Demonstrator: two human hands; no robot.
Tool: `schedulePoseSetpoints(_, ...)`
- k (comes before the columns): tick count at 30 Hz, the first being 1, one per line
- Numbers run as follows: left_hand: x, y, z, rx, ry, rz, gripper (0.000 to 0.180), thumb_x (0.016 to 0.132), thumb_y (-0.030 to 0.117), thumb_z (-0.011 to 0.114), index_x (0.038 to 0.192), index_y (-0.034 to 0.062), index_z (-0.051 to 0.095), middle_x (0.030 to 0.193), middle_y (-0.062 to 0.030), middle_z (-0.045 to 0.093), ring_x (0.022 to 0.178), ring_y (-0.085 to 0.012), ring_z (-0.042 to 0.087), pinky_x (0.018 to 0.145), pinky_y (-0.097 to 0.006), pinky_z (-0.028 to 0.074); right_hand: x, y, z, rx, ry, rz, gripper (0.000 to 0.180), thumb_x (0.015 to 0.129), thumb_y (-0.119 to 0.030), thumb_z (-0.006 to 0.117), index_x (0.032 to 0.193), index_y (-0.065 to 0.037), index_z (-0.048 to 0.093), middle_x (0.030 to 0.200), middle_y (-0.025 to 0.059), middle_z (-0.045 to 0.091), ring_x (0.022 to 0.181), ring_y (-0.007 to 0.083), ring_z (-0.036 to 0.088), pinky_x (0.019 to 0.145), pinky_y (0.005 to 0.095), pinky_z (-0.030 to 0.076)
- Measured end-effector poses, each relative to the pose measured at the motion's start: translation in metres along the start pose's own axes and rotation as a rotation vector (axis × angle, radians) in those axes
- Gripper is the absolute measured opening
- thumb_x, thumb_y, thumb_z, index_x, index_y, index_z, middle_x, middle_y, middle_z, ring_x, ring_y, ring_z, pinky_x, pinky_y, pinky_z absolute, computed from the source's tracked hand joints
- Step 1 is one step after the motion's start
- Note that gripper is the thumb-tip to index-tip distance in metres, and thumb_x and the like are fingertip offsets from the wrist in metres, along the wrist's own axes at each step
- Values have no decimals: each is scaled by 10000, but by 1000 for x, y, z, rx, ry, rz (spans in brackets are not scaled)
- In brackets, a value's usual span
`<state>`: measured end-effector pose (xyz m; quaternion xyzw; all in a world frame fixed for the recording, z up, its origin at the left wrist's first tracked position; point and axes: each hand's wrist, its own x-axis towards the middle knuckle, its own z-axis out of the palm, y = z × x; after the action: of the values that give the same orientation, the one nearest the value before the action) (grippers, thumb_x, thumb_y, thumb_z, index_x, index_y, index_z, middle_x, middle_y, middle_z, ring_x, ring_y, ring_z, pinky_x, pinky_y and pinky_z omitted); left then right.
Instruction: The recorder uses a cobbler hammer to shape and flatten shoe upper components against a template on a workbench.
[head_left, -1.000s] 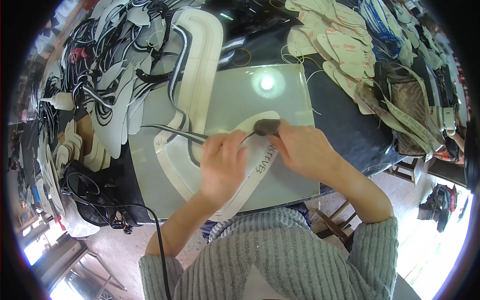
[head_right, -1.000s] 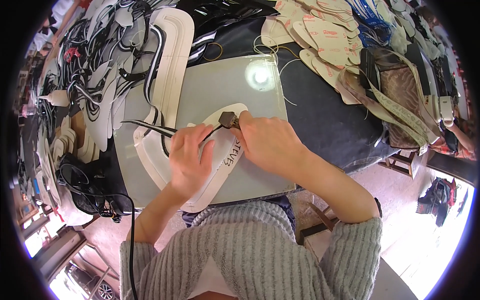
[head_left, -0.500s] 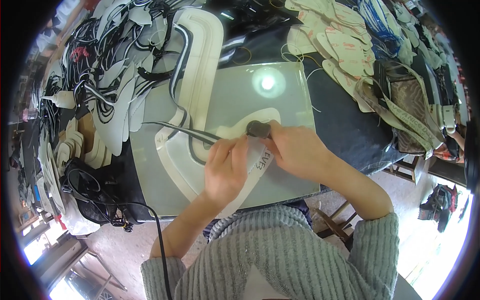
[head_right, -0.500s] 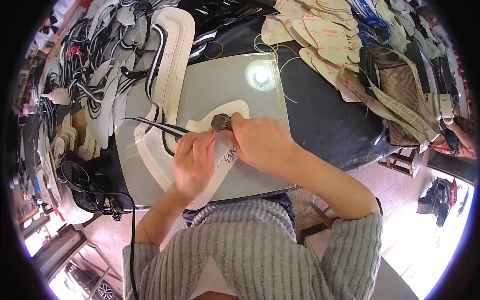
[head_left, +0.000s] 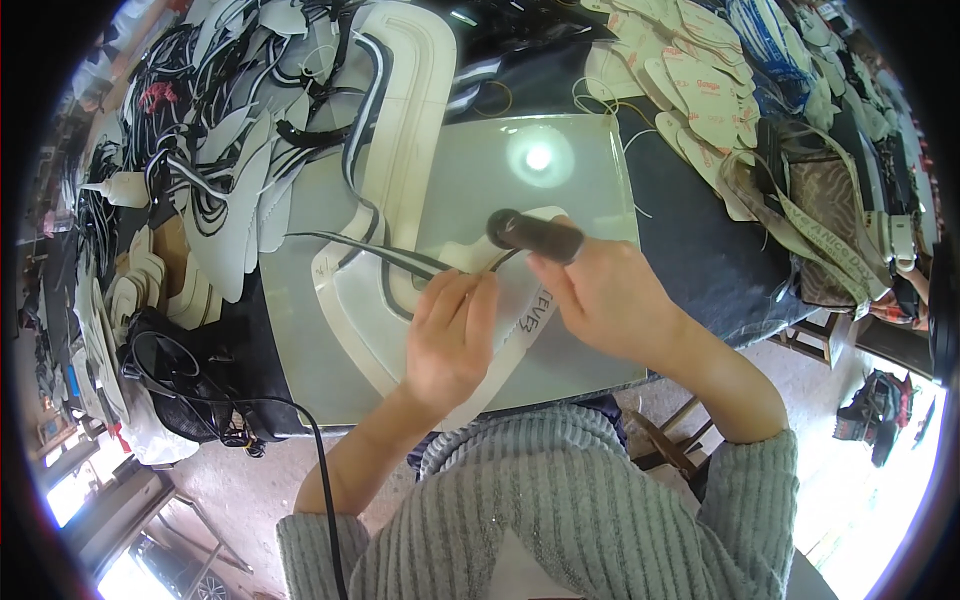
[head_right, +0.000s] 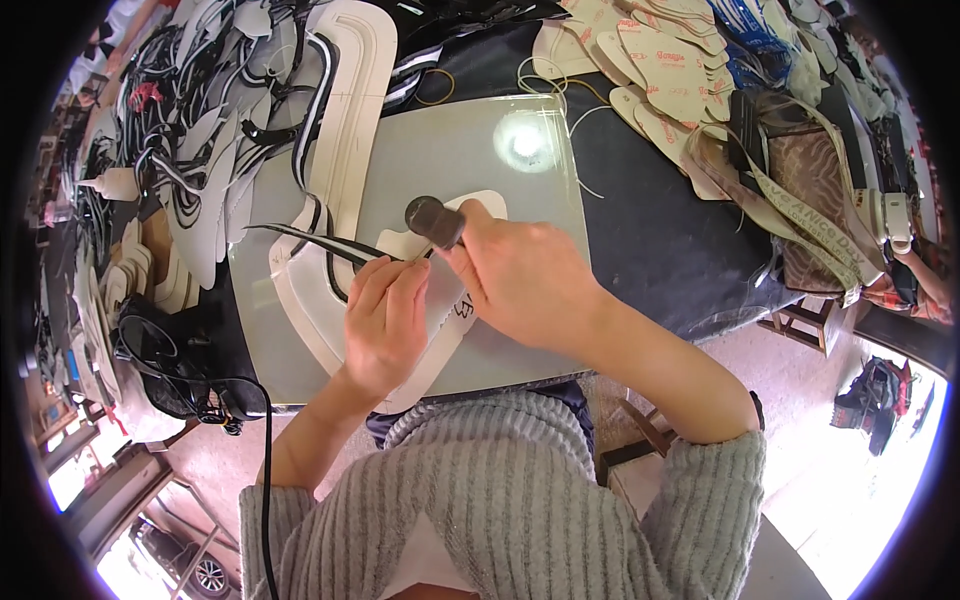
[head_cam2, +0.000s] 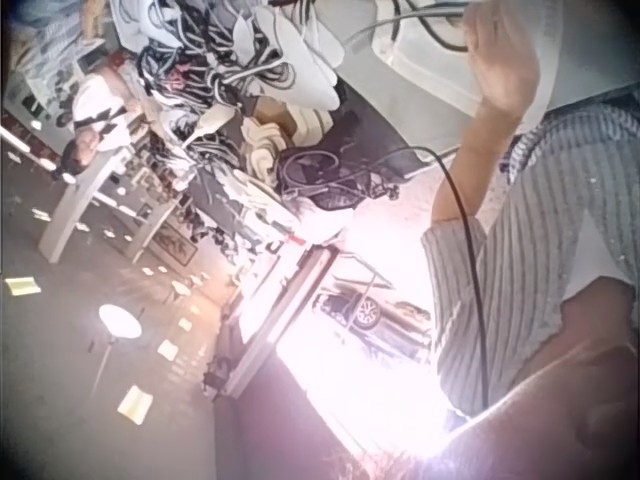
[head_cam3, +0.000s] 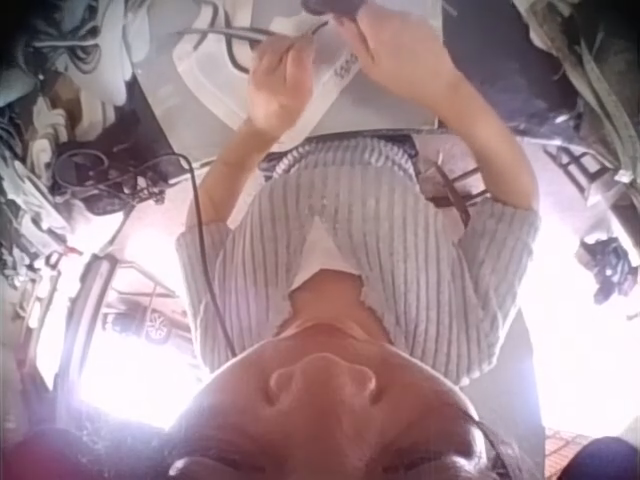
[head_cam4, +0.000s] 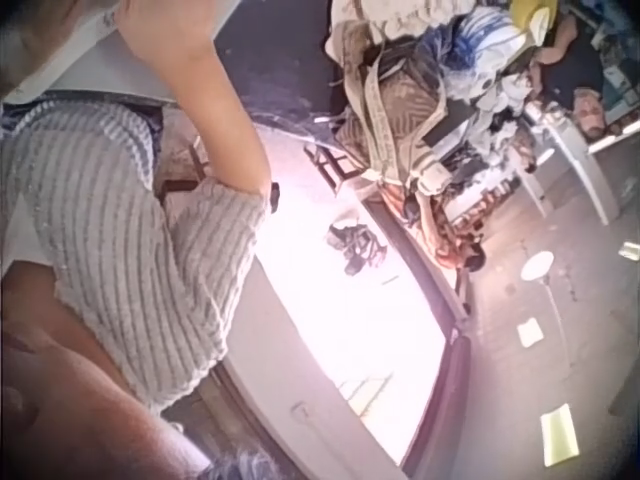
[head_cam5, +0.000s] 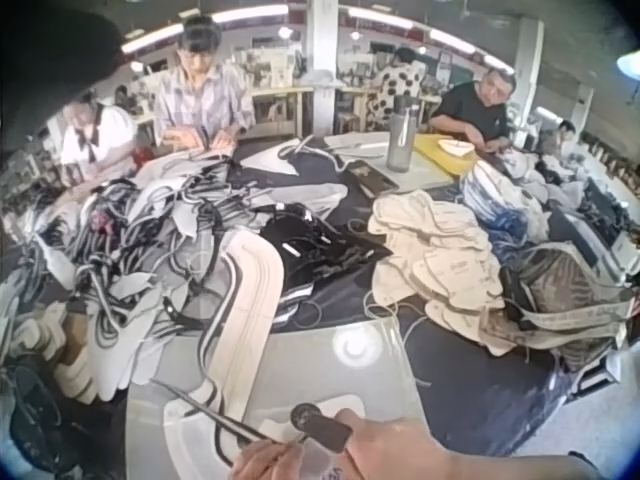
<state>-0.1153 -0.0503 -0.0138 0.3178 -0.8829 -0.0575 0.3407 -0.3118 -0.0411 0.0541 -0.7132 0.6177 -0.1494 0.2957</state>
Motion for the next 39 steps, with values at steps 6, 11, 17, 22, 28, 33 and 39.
schedulePoseSetpoints(6, -8, -3, 4, -20, 27, -51, 277, 782, -77, 733, 1025, -39, 605, 894, -108, 665, 849, -265, 640, 758, -380, 547, 0, 0, 3, -70, -83, 11, 314, 1004, -283, 518, 911, 17, 504, 651, 180, 630, 599, 398, 644, 542, 470, 511)
schedulePoseSetpoints(11, 5, -12, -14, -153, -19, -283, 440, 755, 22, 784, 1129, 0, 554, 929, -86, 697, 889, -258, 653, 963, -464, 448, -7, 8, 15, -168, -106, 64, 301, 996, -277, 531, 919, 12, 506, 674, 188, 649, 619, 389, 664, 546, 466, 519)
schedulePoseSetpoints(17, 13, -28, -22, -293, -213, -261, 424, 777, 27, 752, 1144, 21, 539, 898, -57, 718, 853, -242, 646, 935, -447, 410, -5, 4, 12, -117, -152, 162, 197, 961, -193, 555, 1070, -29, 550, 721, 189, 648, 662, 419, 640, 598, 509, 505)
schedulePoseSetpoints(22, 7, -40, -15, -164, -212, 158, 344, 756, -24, 710, 1078, 21, 595, 903, -61, 678, 839, -203, 626, 879, -394, 430, -9, 9, 18, -103, -104, 152, 190, 958, -188, 557, 1062, -29, 549, 710, 191, 642, 662, 417, 640, 598, 510, 504)
schedulePoseSetpoints(28, 9, -42, -21, -8, -212, 385, 283, 758, 75, 647, 1023, -20, 627, 939, -109, 672, 904, -228, 632, 907, -394, 479, -2, -12, 7, -123, -74, 100, 304, 988, -292, 542, 922, 1, 498, 685, 186, 654, 645, 395, 666, 580, 483, 525)
schedulePoseSetpoints(33, 11, -43, -21, -30, -199, 409, 279, 750, 72, 648, 1006, -36, 629, 926, -117, 666, 885, -235, 628, 896, -391, 491, -3, -16, 10, -174, -200, 96, 309, 988, -299, 542, 907, -2, 506, 672, 183, 652, 631, 385, 667, 561, 469, 522)
schedulePoseSetpoints(39, 20, -52, -24, -340, -308, 149, 317, 768, 19, 658, 1079, 12, 596, 924, -96, 676, 918, -282, 624, 854, -391, 492, -8, -10, 20, -161, -131, 99, 346, 996, -324, 526, 912, 12, 527, 671, 188, 659, 645, 379, 679, 554, 460, 527)
